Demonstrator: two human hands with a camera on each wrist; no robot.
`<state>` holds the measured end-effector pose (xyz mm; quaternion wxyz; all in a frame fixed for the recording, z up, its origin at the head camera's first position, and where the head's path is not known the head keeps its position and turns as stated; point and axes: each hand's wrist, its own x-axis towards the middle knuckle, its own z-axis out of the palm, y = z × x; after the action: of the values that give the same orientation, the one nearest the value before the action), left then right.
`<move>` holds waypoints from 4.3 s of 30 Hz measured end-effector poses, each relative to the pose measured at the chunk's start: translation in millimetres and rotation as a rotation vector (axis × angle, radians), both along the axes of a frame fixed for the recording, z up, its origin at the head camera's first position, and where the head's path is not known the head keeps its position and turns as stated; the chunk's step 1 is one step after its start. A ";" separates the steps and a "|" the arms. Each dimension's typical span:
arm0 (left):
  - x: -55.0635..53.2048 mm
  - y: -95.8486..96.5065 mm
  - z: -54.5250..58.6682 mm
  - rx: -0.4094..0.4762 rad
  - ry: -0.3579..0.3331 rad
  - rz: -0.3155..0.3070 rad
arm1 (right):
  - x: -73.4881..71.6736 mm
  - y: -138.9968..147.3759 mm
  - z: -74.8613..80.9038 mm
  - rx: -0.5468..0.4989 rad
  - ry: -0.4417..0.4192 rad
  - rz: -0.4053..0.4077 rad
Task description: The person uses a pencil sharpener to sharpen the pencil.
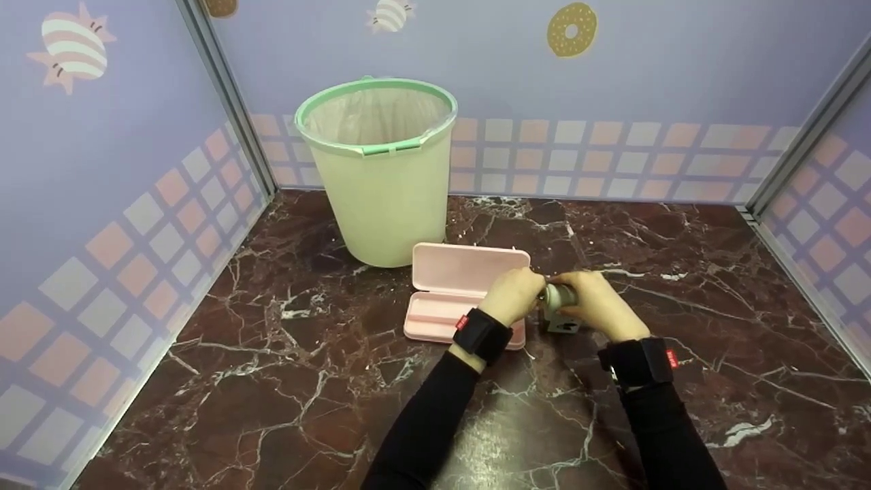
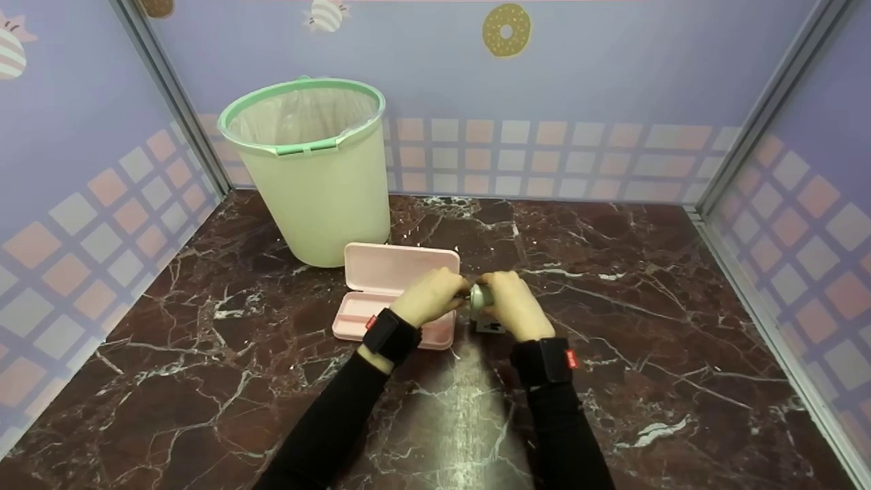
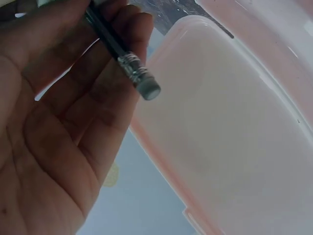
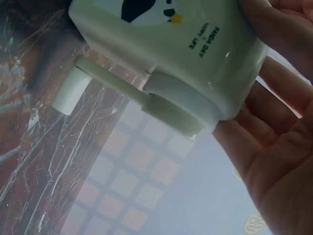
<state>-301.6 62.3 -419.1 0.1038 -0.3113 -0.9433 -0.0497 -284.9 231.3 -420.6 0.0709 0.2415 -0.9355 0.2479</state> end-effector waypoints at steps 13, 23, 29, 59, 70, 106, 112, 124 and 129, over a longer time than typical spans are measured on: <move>-9.1 -2.5 -1.1 0.028 -0.042 0.006 | -0.4 2.4 -0.6 -0.004 0.001 -0.001; -11.5 -6.4 -0.5 0.031 -0.017 0.033 | -0.5 1.1 0.5 -0.009 -0.034 -0.012; -12.6 -10.9 -3.0 0.050 0.040 0.056 | 0.7 0.8 0.8 -0.010 -0.038 -0.013; -11.0 -41.2 18.2 0.034 -0.147 0.138 | 1.7 -0.8 1.0 -0.007 -0.030 -0.012; -13.6 -63.7 24.9 0.075 -0.213 0.186 | 1.6 -0.5 1.7 -0.002 -0.070 -0.026; -42.4 -105.3 0.6 -0.023 -0.438 0.322 | 1.3 1.4 1.4 0.004 -0.032 -0.003; -56.9 -107.2 -21.5 -0.017 -0.392 0.415 | 1.1 2.0 1.1 -0.001 -0.032 -0.004; -36.8 -96.2 -9.2 -0.109 -0.350 0.587 | 0.8 1.6 0.6 -0.007 -0.046 -0.016; -32.0 -95.4 -9.9 -0.133 -0.311 0.584 | 0.6 0.1 0.2 -0.003 -0.039 -0.020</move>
<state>-333.6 -33.1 -429.0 -0.0520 -0.0226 -0.9984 -0.0031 -284.2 231.4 -420.5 0.0553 0.2271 -0.9387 0.2534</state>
